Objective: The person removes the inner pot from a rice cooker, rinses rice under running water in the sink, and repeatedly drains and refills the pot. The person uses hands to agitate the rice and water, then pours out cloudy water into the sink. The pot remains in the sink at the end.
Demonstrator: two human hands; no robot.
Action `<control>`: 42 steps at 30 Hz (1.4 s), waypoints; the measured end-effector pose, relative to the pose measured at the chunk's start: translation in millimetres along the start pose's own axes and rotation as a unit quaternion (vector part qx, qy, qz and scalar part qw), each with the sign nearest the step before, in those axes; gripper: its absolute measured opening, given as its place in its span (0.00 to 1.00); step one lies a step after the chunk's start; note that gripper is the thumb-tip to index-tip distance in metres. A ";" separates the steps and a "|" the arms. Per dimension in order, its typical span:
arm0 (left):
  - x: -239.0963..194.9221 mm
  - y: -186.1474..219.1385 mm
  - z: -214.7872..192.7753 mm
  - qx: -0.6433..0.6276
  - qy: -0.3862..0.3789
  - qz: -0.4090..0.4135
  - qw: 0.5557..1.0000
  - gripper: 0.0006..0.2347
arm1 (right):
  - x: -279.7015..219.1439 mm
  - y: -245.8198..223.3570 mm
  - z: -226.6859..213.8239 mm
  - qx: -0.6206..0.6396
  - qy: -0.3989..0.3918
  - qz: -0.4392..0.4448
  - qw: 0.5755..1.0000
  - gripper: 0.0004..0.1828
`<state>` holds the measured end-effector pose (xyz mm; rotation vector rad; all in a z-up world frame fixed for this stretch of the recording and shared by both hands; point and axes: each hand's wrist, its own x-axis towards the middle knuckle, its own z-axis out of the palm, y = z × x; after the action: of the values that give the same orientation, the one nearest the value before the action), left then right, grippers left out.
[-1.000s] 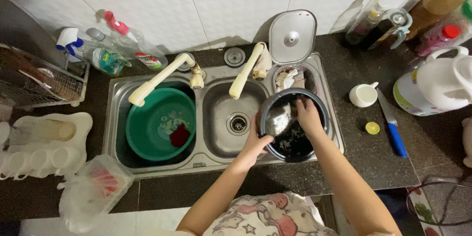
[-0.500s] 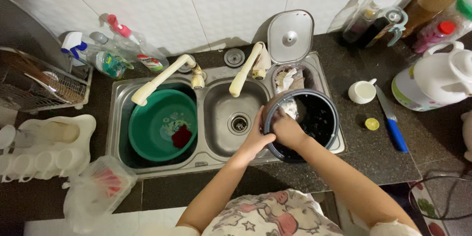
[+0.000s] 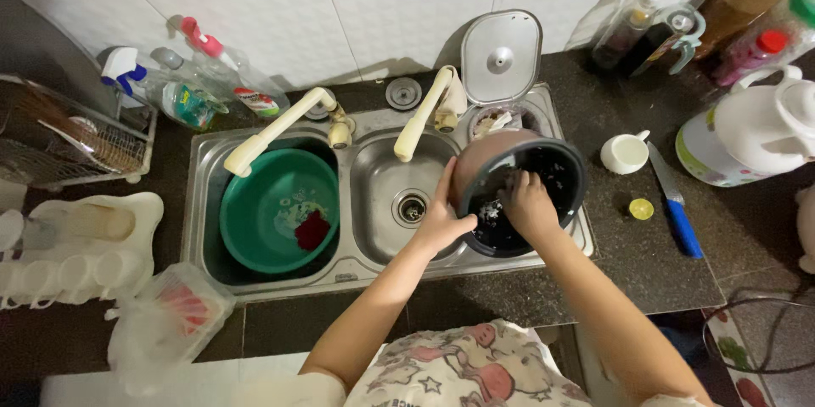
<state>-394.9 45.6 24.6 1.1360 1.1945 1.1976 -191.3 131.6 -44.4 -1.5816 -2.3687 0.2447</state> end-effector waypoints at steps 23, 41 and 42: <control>-4.1 -3.2 3.5 -0.132 0.016 0.025 0.991 0.47 | 4.0 -51.4 -26.4 0.279 0.055 0.060 0.957 0.14; -13.3 -55.2 -11.0 -0.094 0.059 -0.009 0.994 0.47 | 18.1 -58.3 -28.1 0.347 -0.008 -0.056 0.936 0.19; -15.8 -62.5 -17.9 -0.116 0.067 -0.032 0.990 0.48 | 20.0 -55.4 -35.8 0.371 -0.039 -0.045 0.927 0.18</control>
<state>-409.6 26.8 -37.9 0.8490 1.1474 1.3425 -235.4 128.1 8.5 -1.0978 -2.0083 1.0525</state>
